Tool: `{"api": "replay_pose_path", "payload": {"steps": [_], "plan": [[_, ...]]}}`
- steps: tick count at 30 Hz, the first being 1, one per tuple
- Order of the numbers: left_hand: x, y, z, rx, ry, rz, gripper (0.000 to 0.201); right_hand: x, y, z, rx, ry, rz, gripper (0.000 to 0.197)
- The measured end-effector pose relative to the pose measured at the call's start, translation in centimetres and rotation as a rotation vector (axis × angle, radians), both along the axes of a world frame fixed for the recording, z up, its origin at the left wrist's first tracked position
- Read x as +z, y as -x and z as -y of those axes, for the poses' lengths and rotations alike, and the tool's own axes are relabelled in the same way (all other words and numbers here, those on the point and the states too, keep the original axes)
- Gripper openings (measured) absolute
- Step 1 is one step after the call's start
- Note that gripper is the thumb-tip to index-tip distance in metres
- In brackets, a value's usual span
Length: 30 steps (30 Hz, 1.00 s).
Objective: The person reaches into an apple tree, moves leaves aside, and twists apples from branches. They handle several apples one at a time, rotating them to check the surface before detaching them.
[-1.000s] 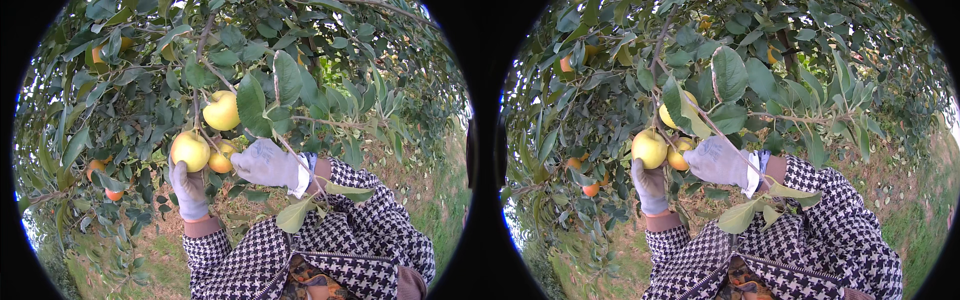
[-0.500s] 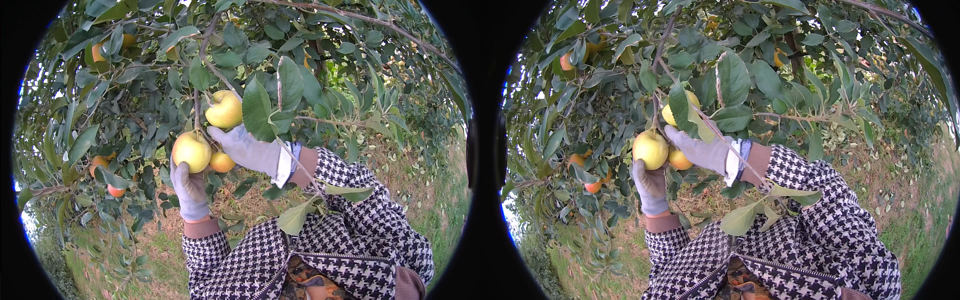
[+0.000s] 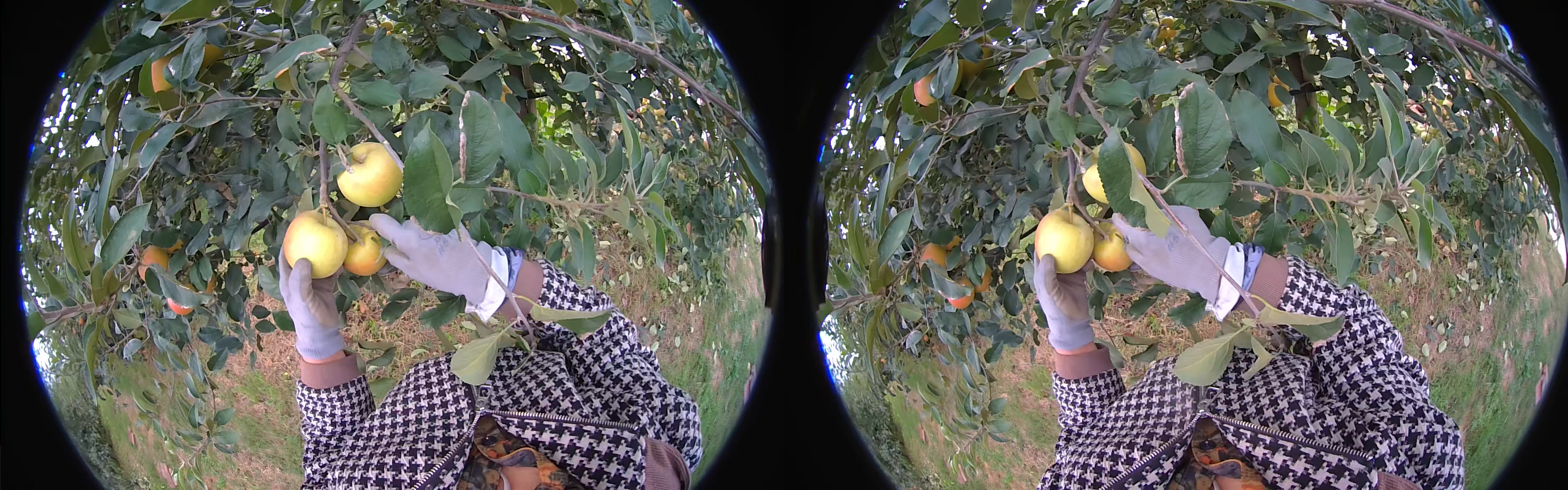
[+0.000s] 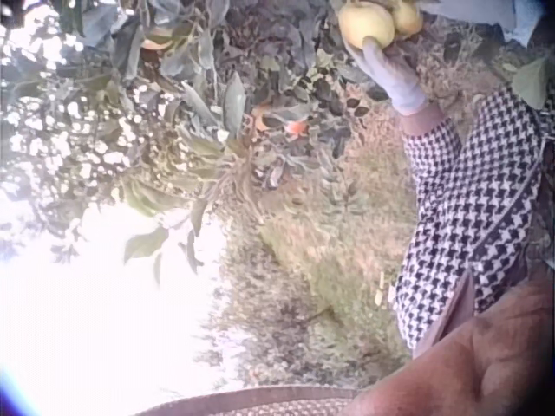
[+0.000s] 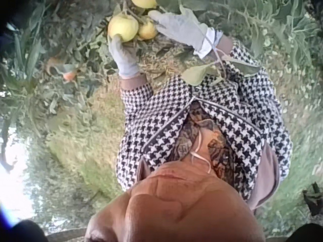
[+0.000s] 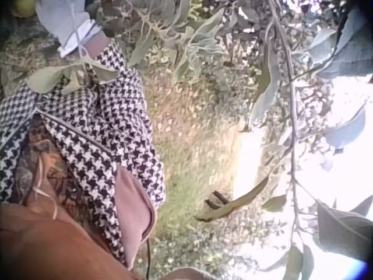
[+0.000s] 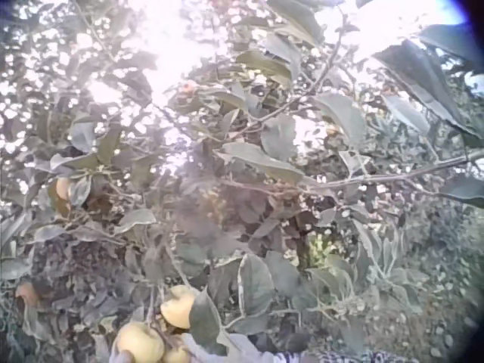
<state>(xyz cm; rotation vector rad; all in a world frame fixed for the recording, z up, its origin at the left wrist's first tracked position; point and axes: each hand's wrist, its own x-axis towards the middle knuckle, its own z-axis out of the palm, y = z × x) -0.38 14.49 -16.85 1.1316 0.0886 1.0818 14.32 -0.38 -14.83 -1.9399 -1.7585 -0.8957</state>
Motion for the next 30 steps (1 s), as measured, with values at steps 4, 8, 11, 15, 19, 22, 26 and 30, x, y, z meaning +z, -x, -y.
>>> {"api": "replay_pose_path", "payload": {"steps": [4,8,11,15,19,22,26,30], "plan": [[0.4,0.5,0.6,0.038,-0.024,0.008,0.073,-1.4,-0.6,-2.8,-0.113,-0.043,0.151,0.016],[0.1,0.2,0.7,0.033,-0.015,-0.003,0.073,-1.6,0.0,-3.0,0.327,-0.061,-0.622,0.009],[-0.3,0.1,0.7,-0.009,0.004,-0.004,0.072,-1.1,1.2,-1.9,0.219,0.075,-0.587,0.007],[0.0,-0.5,1.0,-0.003,0.004,0.007,0.07,-2.5,1.4,-1.2,0.285,0.171,-0.694,0.01],[0.2,0.0,0.9,0.098,-0.031,0.002,0.071,-5.1,1.9,0.2,0.489,0.63,-0.762,0.022],[0.5,0.6,1.7,0.19,-0.121,-0.057,0.072,-1.6,2.0,0.6,0.435,0.516,-1.038,0.043],[-1.2,1.7,3.2,0.539,-0.52,-0.375,0.081,2.4,2.8,0.1,0.183,0.093,-1.126,0.072],[-2.7,1.4,4.2,0.653,-0.748,-0.341,0.079,2.3,4.0,-2.1,0.225,-0.125,-0.595,0.099]]}}
